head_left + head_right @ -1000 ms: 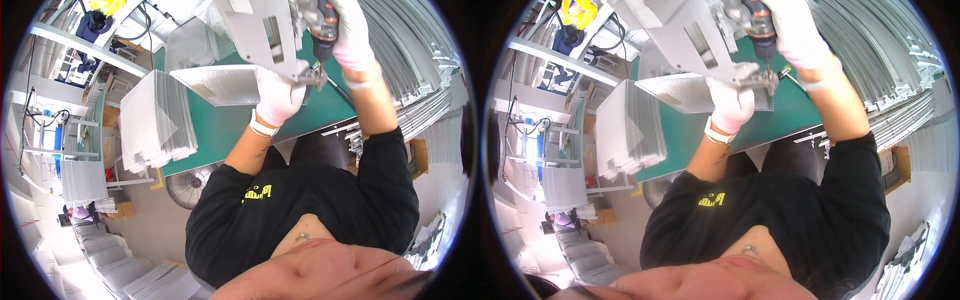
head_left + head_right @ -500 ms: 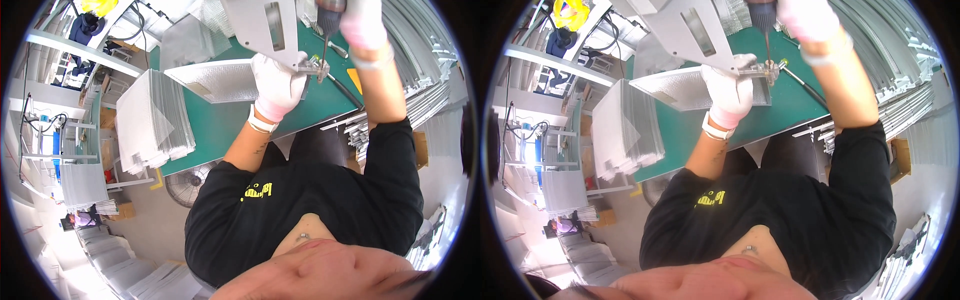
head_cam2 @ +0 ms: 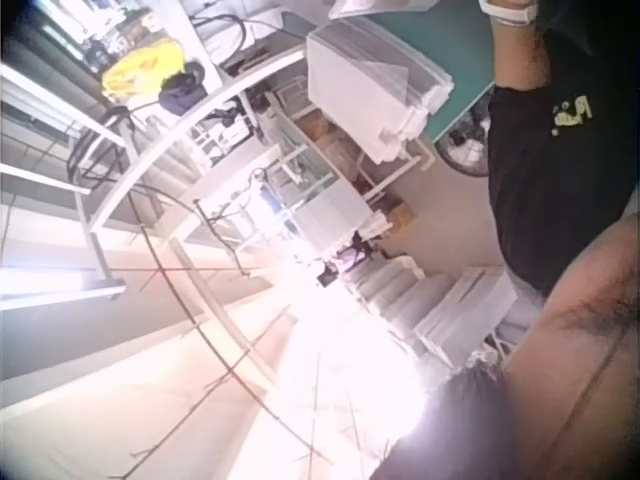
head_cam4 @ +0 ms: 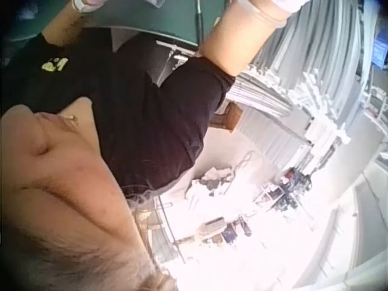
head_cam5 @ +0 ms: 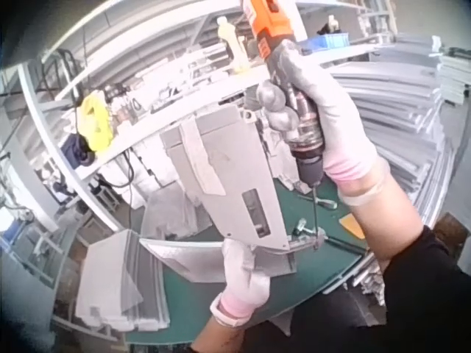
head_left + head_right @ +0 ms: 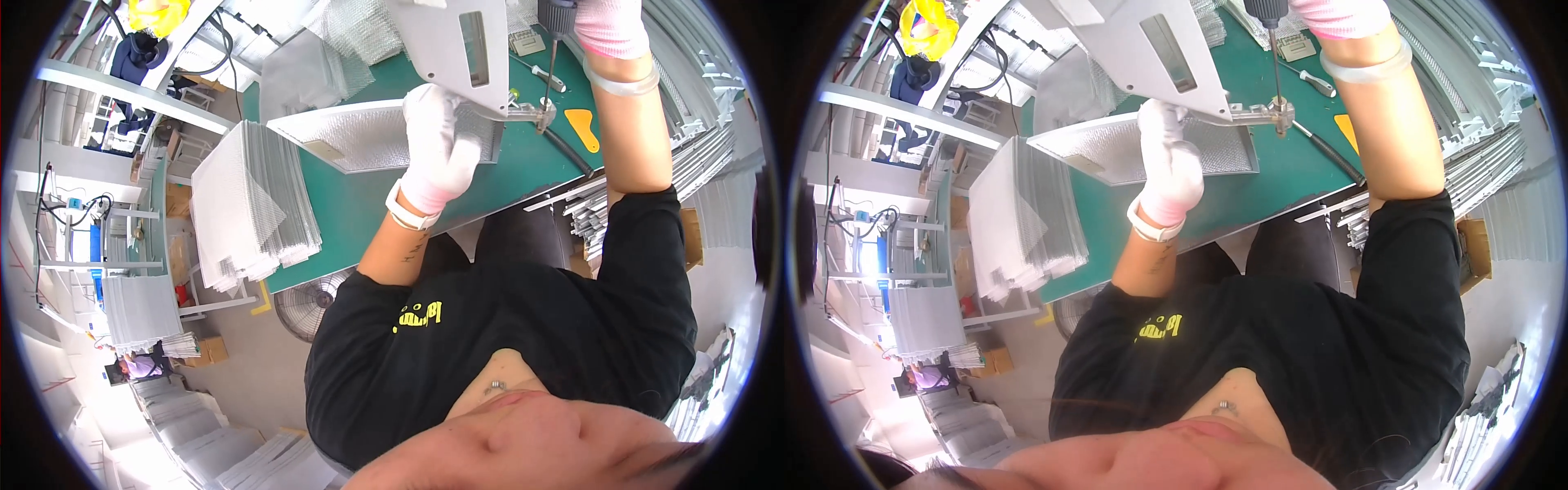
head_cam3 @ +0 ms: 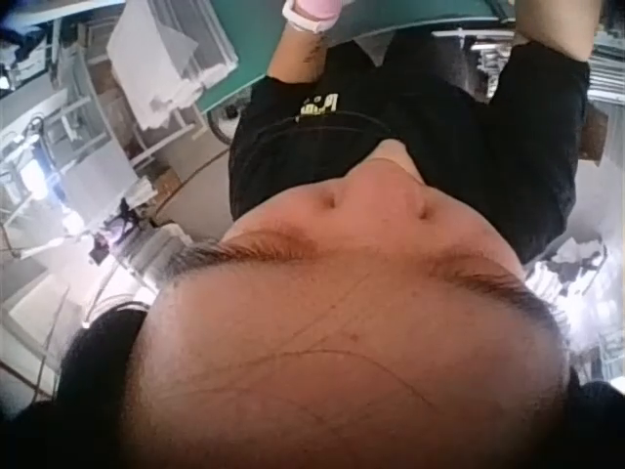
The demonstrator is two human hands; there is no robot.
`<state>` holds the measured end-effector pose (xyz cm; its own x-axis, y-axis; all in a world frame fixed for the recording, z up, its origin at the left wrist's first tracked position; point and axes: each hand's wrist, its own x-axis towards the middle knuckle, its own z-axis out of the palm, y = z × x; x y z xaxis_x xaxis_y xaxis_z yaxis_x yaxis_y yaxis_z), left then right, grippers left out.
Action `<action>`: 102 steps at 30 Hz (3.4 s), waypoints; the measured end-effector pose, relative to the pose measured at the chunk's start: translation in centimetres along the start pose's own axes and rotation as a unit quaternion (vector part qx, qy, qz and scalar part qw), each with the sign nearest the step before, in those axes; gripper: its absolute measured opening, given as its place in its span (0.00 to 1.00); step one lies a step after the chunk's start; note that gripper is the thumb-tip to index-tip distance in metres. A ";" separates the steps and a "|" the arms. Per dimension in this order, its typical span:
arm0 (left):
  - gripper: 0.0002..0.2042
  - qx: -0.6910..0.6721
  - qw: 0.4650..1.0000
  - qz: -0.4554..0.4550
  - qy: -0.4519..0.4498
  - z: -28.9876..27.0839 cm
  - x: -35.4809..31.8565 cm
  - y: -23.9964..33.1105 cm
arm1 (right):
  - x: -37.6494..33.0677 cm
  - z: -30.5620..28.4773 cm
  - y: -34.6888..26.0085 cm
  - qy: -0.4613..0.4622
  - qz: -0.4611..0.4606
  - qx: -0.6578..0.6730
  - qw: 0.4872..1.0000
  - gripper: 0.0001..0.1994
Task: Assembling metal mesh air filters using a hammer and power drill at a workstation.
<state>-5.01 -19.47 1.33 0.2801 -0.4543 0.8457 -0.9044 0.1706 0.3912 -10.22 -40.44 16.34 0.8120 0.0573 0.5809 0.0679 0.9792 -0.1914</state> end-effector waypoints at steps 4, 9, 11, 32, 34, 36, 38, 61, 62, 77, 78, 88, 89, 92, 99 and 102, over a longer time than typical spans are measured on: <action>0.17 -0.259 0.946 -0.189 0.047 0.9 -0.6 0.0 | -0.1 -4.5 2.7 -0.173 -0.096 -0.171 0.965 0.17; 0.16 -0.177 0.969 -0.169 0.021 0.3 -0.6 -0.4 | -5.4 -5.1 5.7 0.015 -0.200 -0.395 0.896 0.27; 0.16 -0.148 0.975 -0.166 0.023 0.4 -0.4 -0.1 | -6.7 -3.5 5.2 0.169 -0.183 -0.472 0.846 0.25; 0.08 -0.181 0.956 -0.214 0.086 0.8 0.5 0.9 | -4.7 -8.1 5.8 -0.264 -0.282 -0.246 0.889 0.31; 0.09 -0.139 0.970 -0.190 0.060 0.7 0.5 0.8 | -6.5 -8.0 5.7 -0.038 -0.265 -0.350 0.898 0.27; 0.09 -0.095 0.976 -0.195 0.014 0.2 0.3 0.5 | -6.5 -7.2 4.3 -0.019 -0.262 -0.335 0.905 0.23; 0.10 -0.029 0.994 -0.108 -0.020 0.0 0.2 0.0 | -6.8 -4.9 2.4 0.109 -0.243 -0.404 0.875 0.17; 0.11 0.273 0.956 0.071 0.084 4.5 1.3 -2.8 | 4.5 0.4 6.0 0.029 0.001 -0.370 0.929 0.14; 0.11 0.273 0.956 0.064 0.082 4.5 1.3 -2.9 | 4.6 0.4 6.0 0.029 0.004 -0.373 0.927 0.14; 0.19 0.166 0.982 0.082 0.039 4.4 1.1 -3.3 | 5.7 0.7 5.7 0.051 0.031 -0.425 0.903 0.15; 0.18 0.145 0.985 0.092 0.033 4.3 1.1 -3.4 | 5.7 0.7 5.8 0.060 0.035 -0.444 0.893 0.15; 0.12 0.169 0.981 0.082 0.039 4.1 -0.1 -3.1 | 4.3 -1.2 8.2 0.010 0.057 -0.287 0.956 0.15; 0.12 0.173 0.981 0.078 0.036 4.1 -0.2 -3.1 | 4.4 -1.2 8.2 0.001 0.082 -0.272 0.959 0.15; 0.13 0.141 0.989 0.036 0.000 3.9 -0.2 -3.0 | 4.8 -1.2 8.3 -0.052 0.125 -0.287 0.948 0.16; 0.12 0.238 0.969 0.053 -0.038 2.5 0.2 -1.2 | 4.0 -1.3 9.9 -0.054 0.080 -0.274 0.957 0.16; 0.13 0.224 0.972 0.041 -0.051 2.0 0.3 -0.7 | 3.8 -1.2 9.6 -0.040 0.083 -0.276 0.957 0.18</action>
<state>-4.93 -21.47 0.63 0.1883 -0.5437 0.8179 -0.9783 -0.1772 0.1074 -5.82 -31.06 15.74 0.7931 0.2398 0.5599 0.2552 0.7039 -0.6629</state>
